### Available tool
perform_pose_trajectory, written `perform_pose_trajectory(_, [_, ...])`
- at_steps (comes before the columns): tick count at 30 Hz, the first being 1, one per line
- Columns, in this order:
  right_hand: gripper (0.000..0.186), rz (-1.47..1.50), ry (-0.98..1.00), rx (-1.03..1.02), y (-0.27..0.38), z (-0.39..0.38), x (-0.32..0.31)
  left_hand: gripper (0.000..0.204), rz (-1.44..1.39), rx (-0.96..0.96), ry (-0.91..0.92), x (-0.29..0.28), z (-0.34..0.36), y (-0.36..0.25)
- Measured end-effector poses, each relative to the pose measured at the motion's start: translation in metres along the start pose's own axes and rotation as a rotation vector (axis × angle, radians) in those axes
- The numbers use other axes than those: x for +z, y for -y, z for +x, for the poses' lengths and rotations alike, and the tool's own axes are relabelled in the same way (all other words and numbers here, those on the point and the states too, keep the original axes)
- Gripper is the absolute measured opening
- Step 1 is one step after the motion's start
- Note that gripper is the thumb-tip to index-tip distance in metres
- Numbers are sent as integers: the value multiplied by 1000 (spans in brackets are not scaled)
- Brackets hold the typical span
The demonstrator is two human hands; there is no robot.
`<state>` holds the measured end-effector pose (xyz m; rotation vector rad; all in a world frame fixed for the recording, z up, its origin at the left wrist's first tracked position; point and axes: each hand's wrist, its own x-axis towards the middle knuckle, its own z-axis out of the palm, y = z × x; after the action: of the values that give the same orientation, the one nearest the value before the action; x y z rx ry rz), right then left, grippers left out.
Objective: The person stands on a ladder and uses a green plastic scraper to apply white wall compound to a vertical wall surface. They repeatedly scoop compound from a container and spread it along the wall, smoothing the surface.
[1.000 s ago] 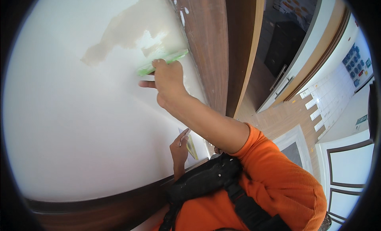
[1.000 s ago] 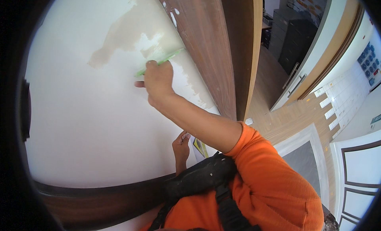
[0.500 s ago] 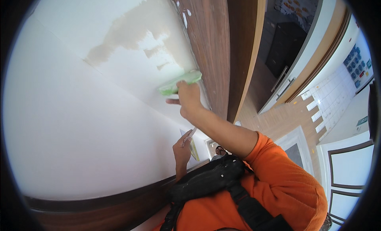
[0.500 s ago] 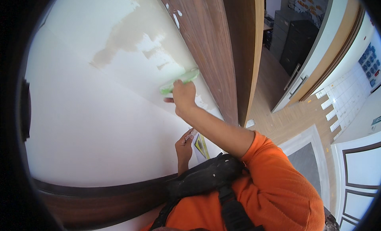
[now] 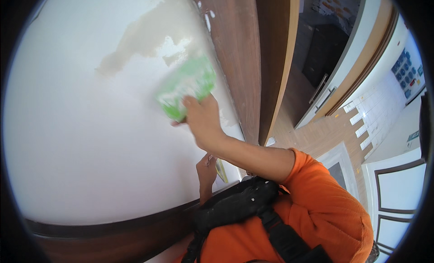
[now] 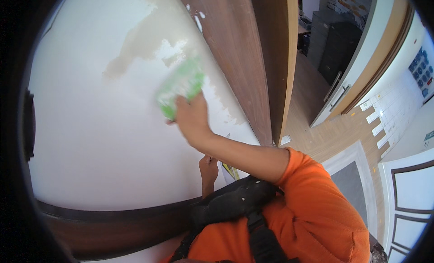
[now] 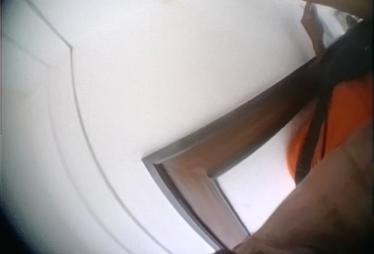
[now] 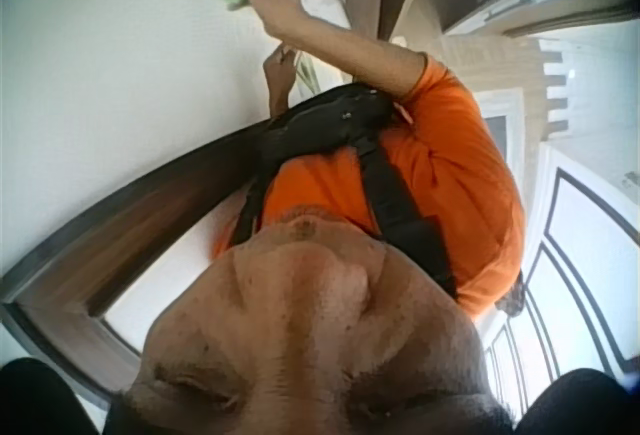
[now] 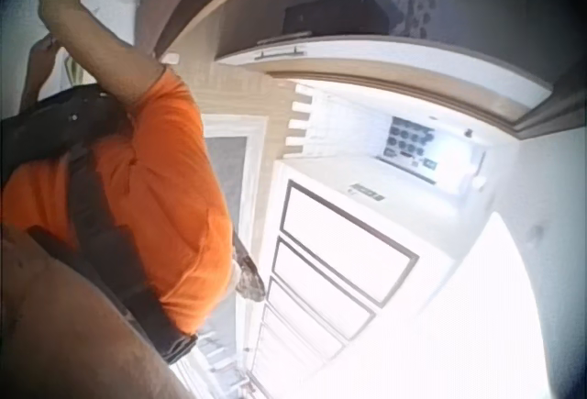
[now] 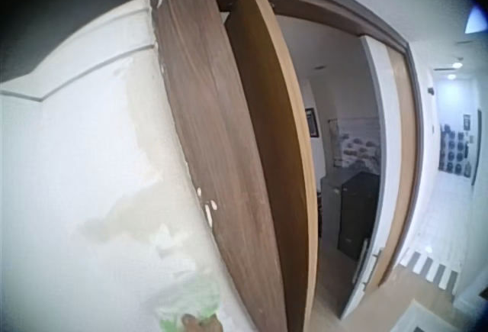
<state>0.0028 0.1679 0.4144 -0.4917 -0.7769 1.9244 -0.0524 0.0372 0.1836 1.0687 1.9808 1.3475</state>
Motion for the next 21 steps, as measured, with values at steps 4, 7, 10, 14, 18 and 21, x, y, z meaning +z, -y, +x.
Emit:
perform_pose_trajectory(4, [28, -69, -230, 277, -57, 13, -65, 29, -77, -32, 1, 6, 3, 1])
perform_pose_trajectory(7, [28, -79, -244, 206, -65, 32, -69, 30, -94, -94, 21, 8, -2, -6])
perform_pose_trajectory(10, [26, 4, -176, 104, -30, 44, -26, 32, -79, -103, 41, 6, -4, -4])
perform_pose_trajectory(14, [22, 47, -57, 32, 32, 55, 32, 31, -115, -62, 31, 6, 2, 4])
perform_pose_trajectory(18, [20, 23, -19, 19, 69, 45, 68, 31, -111, -63, 20, 6, -1, -8])
perform_pose_trajectory(21, [16, -33, 13, -90, 68, 29, 71, 30, -88, -67, 15, 5, -5, -5])
